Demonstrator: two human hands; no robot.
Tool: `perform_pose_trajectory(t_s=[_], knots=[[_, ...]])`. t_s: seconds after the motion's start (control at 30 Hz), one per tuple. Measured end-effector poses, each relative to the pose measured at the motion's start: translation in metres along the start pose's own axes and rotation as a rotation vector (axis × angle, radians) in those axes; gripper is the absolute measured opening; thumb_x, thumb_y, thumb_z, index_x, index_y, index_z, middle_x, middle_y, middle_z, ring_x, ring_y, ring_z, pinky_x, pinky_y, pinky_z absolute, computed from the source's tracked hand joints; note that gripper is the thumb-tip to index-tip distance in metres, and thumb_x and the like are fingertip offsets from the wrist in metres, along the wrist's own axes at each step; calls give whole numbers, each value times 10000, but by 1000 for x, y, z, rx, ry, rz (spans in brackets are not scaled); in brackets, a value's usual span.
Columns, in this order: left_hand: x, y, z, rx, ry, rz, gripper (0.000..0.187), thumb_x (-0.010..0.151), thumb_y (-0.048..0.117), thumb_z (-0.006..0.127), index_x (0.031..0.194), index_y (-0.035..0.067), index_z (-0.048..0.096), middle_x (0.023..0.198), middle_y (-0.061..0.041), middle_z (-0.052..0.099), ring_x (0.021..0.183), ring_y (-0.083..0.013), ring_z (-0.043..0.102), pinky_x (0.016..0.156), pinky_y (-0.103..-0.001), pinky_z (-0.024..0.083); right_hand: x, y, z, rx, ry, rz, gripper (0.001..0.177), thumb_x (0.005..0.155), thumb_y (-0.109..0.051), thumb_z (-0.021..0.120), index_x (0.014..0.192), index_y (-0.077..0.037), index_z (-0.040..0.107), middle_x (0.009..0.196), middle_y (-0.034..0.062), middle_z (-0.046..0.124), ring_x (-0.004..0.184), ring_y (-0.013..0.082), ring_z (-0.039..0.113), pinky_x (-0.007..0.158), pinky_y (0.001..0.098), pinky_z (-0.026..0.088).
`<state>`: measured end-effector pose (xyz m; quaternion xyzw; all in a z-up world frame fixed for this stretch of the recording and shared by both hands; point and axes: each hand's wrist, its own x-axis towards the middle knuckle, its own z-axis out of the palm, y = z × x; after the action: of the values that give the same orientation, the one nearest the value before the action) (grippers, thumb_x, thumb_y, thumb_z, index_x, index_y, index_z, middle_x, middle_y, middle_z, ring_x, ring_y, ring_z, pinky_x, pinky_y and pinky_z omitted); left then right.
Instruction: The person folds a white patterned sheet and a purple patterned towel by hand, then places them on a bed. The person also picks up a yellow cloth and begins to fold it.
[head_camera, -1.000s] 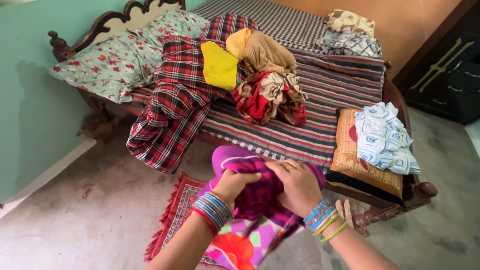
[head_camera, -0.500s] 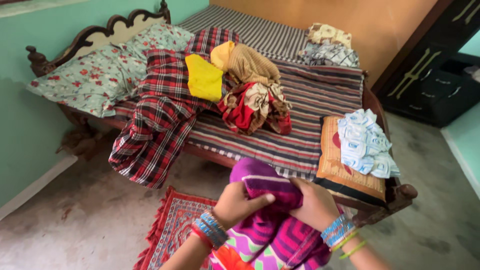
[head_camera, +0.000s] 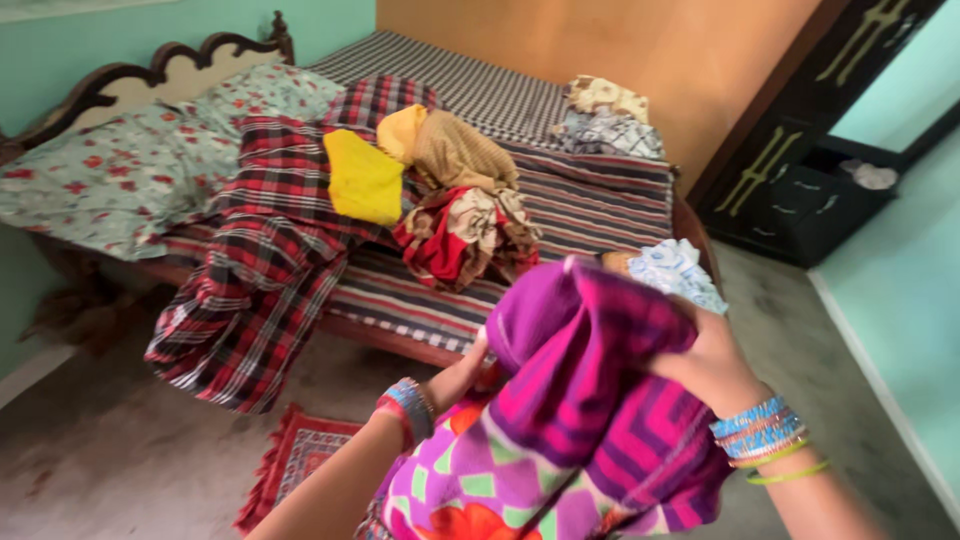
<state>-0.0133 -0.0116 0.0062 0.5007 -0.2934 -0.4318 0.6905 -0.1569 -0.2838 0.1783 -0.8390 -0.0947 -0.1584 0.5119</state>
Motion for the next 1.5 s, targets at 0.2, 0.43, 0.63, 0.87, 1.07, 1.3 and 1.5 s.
perform_pose_trajectory(t_s=[0.2,0.43,0.63,0.87,1.07,1.3,1.5], knots=[[-29,24,48,344,-122,151,736,872,542,620,1476,148,471,1396,-77,642,1295,-234,600,1123,-364,427,17,30,-17,177,264,289,529,674,-13,807,1193,43,721,1109,112,768,959,211,734,909,347,572],[-29,32,48,666,291,119,273,866,325,741,965,72,764,796,5,767,741,-106,716,747,-310,555,28,58,-12,113,375,450,562,774,-176,828,1284,-8,663,1159,101,740,982,183,705,896,330,550],[-25,51,44,186,394,139,257,965,241,718,791,52,693,667,74,524,605,-43,434,549,-262,348,-48,70,34,578,579,855,687,845,-610,628,1386,-187,631,1303,169,664,1151,325,632,986,522,504],[-8,106,44,112,491,120,159,925,259,692,910,101,698,743,31,641,647,-91,574,642,-277,491,-72,114,83,726,311,773,618,871,-456,637,1395,-130,612,1332,151,661,1189,303,630,1012,501,502],[-1,120,28,423,484,43,337,936,314,696,1126,36,703,977,-29,719,902,-134,651,852,-323,537,-84,113,63,895,249,725,567,894,-325,645,1403,-82,596,1358,135,659,1222,285,627,1034,483,501],[44,78,-1,310,248,-19,567,807,77,730,1351,76,572,1195,-71,725,1094,-173,690,1012,-329,530,-48,144,29,1101,362,672,548,925,-288,641,1396,-13,595,1353,154,672,1215,303,637,1036,479,498],[148,78,-26,126,538,-2,485,860,140,712,1313,22,585,1152,-140,742,1018,-239,719,948,-400,579,-5,195,4,1204,457,822,854,828,-597,566,1465,-33,489,1363,184,664,1226,337,619,1055,475,456]])
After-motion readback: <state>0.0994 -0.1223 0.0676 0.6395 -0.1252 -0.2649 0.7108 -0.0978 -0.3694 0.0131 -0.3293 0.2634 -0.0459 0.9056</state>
